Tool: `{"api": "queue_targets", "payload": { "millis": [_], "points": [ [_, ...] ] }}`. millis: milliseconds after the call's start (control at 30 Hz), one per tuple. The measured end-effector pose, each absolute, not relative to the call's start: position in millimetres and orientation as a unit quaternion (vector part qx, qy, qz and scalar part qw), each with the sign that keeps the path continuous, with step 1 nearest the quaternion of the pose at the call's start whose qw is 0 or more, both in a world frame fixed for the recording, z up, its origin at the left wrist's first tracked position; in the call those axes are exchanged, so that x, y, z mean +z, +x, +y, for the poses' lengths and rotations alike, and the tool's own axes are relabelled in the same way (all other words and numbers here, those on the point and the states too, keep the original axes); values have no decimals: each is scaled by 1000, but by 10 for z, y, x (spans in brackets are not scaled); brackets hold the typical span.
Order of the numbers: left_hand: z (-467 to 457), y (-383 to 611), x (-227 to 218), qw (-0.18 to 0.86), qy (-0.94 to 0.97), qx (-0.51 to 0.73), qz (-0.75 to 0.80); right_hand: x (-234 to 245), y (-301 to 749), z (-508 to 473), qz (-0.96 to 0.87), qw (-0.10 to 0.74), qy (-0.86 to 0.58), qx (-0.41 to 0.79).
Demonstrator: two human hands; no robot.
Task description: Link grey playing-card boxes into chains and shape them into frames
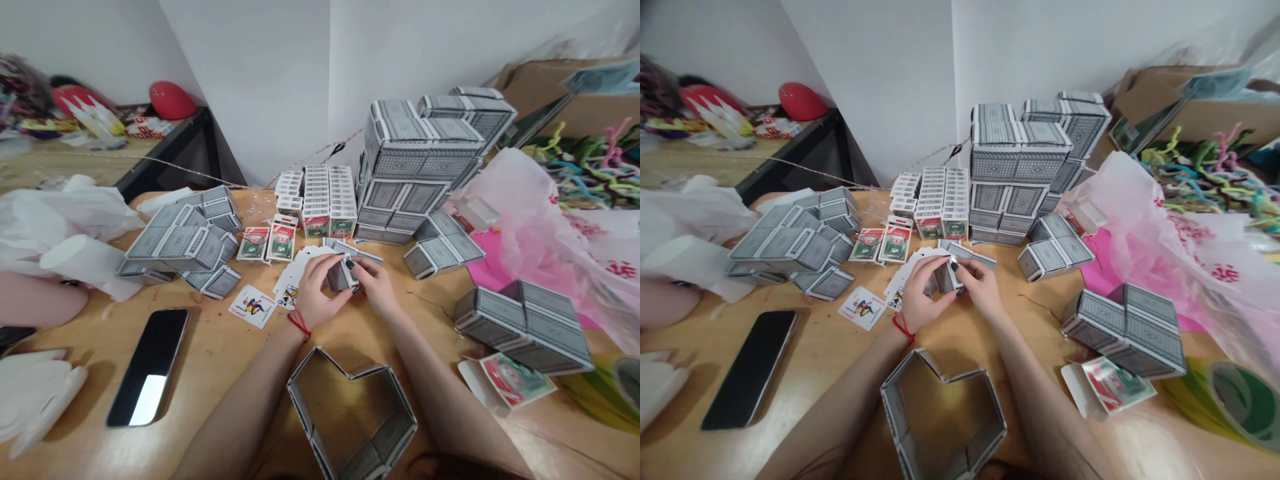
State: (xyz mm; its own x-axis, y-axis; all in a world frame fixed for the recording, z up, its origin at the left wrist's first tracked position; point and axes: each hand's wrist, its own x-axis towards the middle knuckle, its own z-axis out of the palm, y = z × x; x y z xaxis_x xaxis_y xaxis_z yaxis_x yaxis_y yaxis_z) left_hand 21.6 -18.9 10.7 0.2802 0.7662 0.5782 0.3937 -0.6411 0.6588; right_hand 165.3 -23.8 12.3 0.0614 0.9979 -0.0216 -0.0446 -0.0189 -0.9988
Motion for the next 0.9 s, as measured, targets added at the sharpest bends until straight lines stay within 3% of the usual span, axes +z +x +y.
{"api": "queue_targets", "payload": {
  "millis": [600,900],
  "points": [
    [-181,238,77,200,765,474,388,93,1643,-234,-486,516,-496,501],
    [-165,238,73,125,775,474,398,54,1654,-248,-386,496,-395,670]
  ]
}}
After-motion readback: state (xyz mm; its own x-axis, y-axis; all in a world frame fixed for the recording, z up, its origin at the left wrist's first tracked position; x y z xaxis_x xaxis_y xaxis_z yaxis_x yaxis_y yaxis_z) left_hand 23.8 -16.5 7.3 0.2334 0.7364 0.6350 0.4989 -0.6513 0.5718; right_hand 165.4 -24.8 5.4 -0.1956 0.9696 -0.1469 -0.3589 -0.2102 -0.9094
